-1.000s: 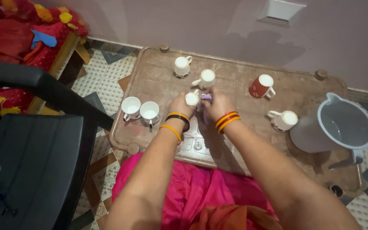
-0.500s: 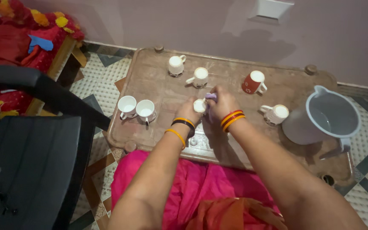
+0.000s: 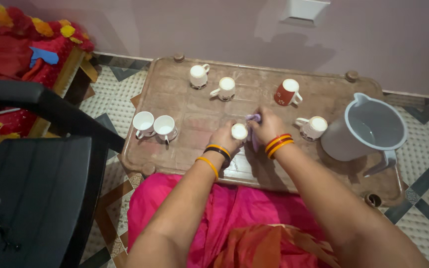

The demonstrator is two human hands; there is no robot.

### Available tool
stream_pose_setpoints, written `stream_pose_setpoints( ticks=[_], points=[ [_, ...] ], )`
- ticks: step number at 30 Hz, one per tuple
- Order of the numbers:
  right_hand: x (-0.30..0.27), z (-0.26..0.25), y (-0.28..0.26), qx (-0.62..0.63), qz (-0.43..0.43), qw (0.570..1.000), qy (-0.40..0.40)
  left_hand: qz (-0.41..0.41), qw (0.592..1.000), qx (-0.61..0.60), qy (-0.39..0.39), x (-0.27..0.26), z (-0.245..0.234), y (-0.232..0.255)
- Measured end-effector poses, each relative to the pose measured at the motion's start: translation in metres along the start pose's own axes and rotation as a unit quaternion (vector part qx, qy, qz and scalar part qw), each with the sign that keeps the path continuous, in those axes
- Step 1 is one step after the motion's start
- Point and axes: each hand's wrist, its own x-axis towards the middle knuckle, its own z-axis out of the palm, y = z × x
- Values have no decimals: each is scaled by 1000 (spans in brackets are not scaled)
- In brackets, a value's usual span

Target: The person wipes the inside and outside of several small cups using a purple cloth. They handle the cups one at a time, occasionally dipping the cloth into a nearby pitcher of water to moisten it before continuing to wipe the remaining cups.

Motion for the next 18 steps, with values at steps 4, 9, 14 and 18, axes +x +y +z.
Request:
stream_pose_setpoints(
  ticks=[4, 9, 14, 18],
  points=[
    [-6, 4, 13, -17, 8, 1000, 8, 25, 1000, 9, 2, 6, 11, -9],
    [-13, -4, 17, -23, 67, 997, -29, 54, 998, 19, 18, 15, 22, -14],
    [-24, -9, 21, 1, 129, 991, -18, -53, 994, -84, -44, 7, 19, -8],
    [-28, -10, 37, 26, 187, 982, 2, -2, 941, -338, 14, 22, 35, -21]
  ],
)
